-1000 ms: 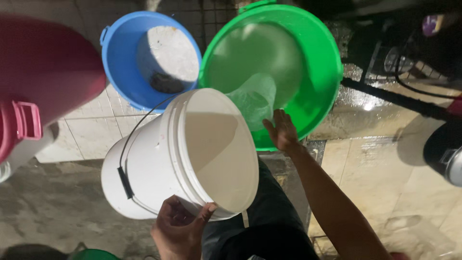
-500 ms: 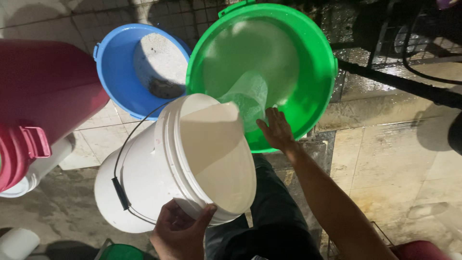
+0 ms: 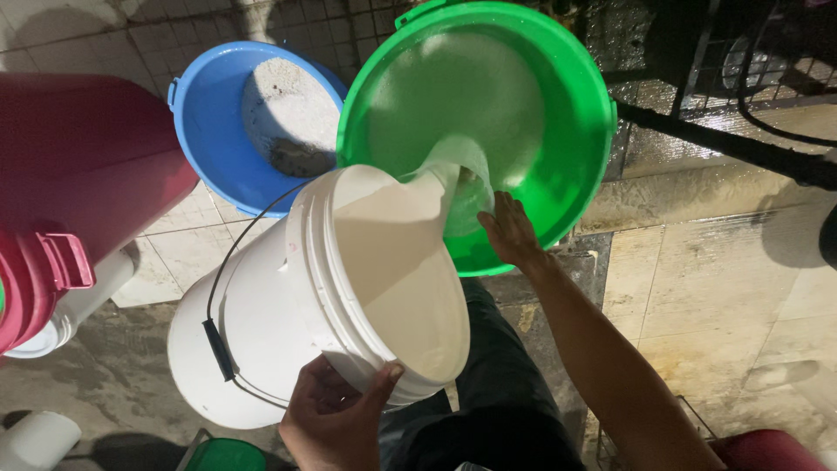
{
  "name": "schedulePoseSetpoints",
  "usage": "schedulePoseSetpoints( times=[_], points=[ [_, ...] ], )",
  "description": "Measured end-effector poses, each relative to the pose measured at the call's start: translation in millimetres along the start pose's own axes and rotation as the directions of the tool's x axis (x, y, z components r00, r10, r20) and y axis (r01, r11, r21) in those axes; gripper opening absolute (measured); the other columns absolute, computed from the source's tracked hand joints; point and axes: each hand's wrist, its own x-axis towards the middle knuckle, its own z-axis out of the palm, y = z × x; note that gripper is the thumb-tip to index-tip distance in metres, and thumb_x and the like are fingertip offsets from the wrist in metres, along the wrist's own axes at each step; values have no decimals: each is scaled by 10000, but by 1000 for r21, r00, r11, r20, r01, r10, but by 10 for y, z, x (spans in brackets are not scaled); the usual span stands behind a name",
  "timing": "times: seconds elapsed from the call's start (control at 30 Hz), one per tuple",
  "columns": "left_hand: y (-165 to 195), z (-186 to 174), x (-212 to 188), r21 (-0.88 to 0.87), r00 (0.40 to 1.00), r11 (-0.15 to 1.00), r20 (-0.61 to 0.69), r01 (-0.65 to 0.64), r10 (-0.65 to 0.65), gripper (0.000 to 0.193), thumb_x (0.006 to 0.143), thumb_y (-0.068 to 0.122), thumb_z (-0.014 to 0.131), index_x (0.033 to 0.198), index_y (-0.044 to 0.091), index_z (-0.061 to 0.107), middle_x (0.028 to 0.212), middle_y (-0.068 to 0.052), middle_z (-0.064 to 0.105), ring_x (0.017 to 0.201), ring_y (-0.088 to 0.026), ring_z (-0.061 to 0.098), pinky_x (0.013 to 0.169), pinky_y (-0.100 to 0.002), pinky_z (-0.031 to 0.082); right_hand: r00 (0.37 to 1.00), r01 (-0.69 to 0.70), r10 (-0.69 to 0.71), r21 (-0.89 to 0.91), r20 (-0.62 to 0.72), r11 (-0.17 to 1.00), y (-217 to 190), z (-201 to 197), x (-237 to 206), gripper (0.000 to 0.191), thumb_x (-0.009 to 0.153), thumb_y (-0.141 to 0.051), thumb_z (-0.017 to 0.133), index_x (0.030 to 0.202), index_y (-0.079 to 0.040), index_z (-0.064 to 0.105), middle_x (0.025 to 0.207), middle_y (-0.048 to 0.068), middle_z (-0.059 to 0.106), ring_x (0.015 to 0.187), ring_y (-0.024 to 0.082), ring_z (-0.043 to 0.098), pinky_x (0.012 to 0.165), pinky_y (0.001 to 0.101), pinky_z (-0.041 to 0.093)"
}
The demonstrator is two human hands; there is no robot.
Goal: The person pours white liquid from a green bucket into a white bucket, then uses a measuring cup to transfer liquid between several buckets on the floor.
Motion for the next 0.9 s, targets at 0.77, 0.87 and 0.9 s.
schedulePoseSetpoints(
  times=[0.77,0.87,0.9],
  points=[
    [302,150,-76,-32,1000,999,-1,-27,27,576,612,74,924,1094,-94,655,847,-197,790,766,-198,799,648,-313,673,924,326,-358,-212,-136,921,73,104,48,286,946,-130,620,1204,-86,505,1333,440,507,1206,606,545,955,679,476],
    [313,158,-77,-13,1000,1000,1,0,0,580,629,85,928,1112,-87,658,844,-198,788,764,-201,798,645,-315,672,914,344,-379,-218,-147,913,89,93,43,289,945,-131,612,1206,-78,502,1331,439,506,1200,602,546,941,668,479],
    [316,160,-75,1,1000,1000,0,18,-18,593,638,97,937,1131,-79,658,843,-198,787,764,-201,796,646,-315,669,909,349,-387,-227,-152,909,82,84,45,293,941,-132,610,1206,-74,501,1329,439,506,1199,599,548,938,663,481]
  ],
)
